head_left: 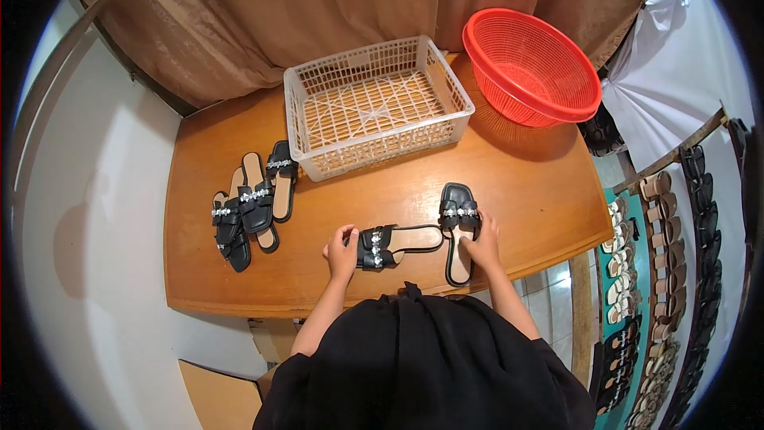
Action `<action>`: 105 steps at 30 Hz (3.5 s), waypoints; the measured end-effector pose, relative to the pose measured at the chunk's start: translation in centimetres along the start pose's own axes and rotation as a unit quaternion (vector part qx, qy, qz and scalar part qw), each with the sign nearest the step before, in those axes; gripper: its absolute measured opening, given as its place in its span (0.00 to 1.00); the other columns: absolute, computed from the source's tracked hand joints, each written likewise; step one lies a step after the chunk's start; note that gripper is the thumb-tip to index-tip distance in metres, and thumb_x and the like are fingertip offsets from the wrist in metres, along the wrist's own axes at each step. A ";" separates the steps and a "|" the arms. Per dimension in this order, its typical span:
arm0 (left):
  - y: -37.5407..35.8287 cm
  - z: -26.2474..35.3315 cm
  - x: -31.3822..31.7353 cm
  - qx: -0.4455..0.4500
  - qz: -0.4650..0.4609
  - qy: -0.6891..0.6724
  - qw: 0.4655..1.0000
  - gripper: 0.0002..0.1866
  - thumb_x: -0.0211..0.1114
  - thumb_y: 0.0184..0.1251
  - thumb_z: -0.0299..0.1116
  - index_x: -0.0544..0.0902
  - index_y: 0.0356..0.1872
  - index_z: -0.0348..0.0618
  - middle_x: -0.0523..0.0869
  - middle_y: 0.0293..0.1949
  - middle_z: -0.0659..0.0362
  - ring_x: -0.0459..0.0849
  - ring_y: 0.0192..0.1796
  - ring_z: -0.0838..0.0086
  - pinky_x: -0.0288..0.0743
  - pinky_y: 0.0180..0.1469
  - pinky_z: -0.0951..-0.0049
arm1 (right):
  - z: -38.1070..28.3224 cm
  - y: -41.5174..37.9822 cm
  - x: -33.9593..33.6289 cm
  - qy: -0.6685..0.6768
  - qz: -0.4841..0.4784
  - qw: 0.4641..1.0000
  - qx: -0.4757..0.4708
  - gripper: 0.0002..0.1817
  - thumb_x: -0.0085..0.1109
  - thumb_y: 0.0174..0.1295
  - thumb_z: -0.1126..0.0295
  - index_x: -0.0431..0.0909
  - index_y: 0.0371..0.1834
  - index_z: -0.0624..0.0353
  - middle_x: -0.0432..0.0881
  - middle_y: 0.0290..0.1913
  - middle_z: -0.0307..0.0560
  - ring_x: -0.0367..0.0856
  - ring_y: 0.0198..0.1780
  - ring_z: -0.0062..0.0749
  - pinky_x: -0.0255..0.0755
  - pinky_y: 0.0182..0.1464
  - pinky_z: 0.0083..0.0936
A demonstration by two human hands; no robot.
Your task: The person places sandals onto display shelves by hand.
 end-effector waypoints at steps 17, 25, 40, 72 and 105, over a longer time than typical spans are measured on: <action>-2.9 5.1 -1.2 0.218 -0.286 0.285 0.888 0.47 0.71 0.38 0.54 0.61 0.62 0.49 0.59 0.64 0.51 0.52 0.68 0.55 0.45 0.67 0.54 | 0.3 5.7 -0.3 -0.044 -0.193 0.980 -0.012 0.35 0.67 0.31 0.62 0.70 0.51 0.48 0.70 0.53 0.47 0.63 0.59 0.43 0.52 0.62 0.39; -2.8 3.7 -0.8 0.135 -0.284 0.354 0.881 0.52 0.73 0.37 0.50 0.53 0.66 0.52 0.57 0.65 0.54 0.49 0.69 0.58 0.38 0.65 0.42 | 0.5 6.5 -2.8 -0.009 -0.148 0.986 -0.072 0.17 0.61 0.31 0.68 0.67 0.26 0.59 0.74 0.32 0.54 0.71 0.40 0.46 0.65 0.42 0.33; -2.4 3.9 -1.1 0.145 -0.289 0.357 0.876 0.54 0.74 0.32 0.48 0.53 0.65 0.50 0.58 0.65 0.55 0.51 0.69 0.60 0.40 0.64 0.41 | -1.9 4.9 -5.9 0.273 0.051 0.960 0.025 0.12 0.56 0.38 0.75 0.63 0.26 0.58 0.63 0.26 0.34 0.62 0.30 0.19 0.60 0.32 0.16; -1.2 3.0 -1.9 0.159 -0.297 0.316 0.887 0.53 0.77 0.23 0.48 0.64 0.61 0.49 0.67 0.56 0.53 0.60 0.62 0.57 0.42 0.65 0.54 | -5.5 1.0 4.8 0.116 0.002 0.990 0.077 0.25 0.55 0.53 0.62 0.66 0.54 0.61 0.67 0.53 0.57 0.62 0.57 0.46 0.51 0.61 0.38; -6.4 3.8 4.4 0.064 -0.232 0.351 0.905 0.44 0.76 0.20 0.49 0.73 0.46 0.37 0.76 0.39 0.48 0.74 0.46 0.56 0.67 0.51 0.62 | 1.0 -1.8 4.7 0.104 -0.202 0.963 0.147 0.27 0.56 0.51 0.54 0.70 0.53 0.54 0.71 0.52 0.52 0.64 0.58 0.47 0.52 0.60 0.42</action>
Point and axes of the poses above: each hand's wrist, its own y-axis towards the middle knuckle, its own x-axis out of the palm, z = x × y, the point moved 2 cm from there along y, towards the middle knuckle
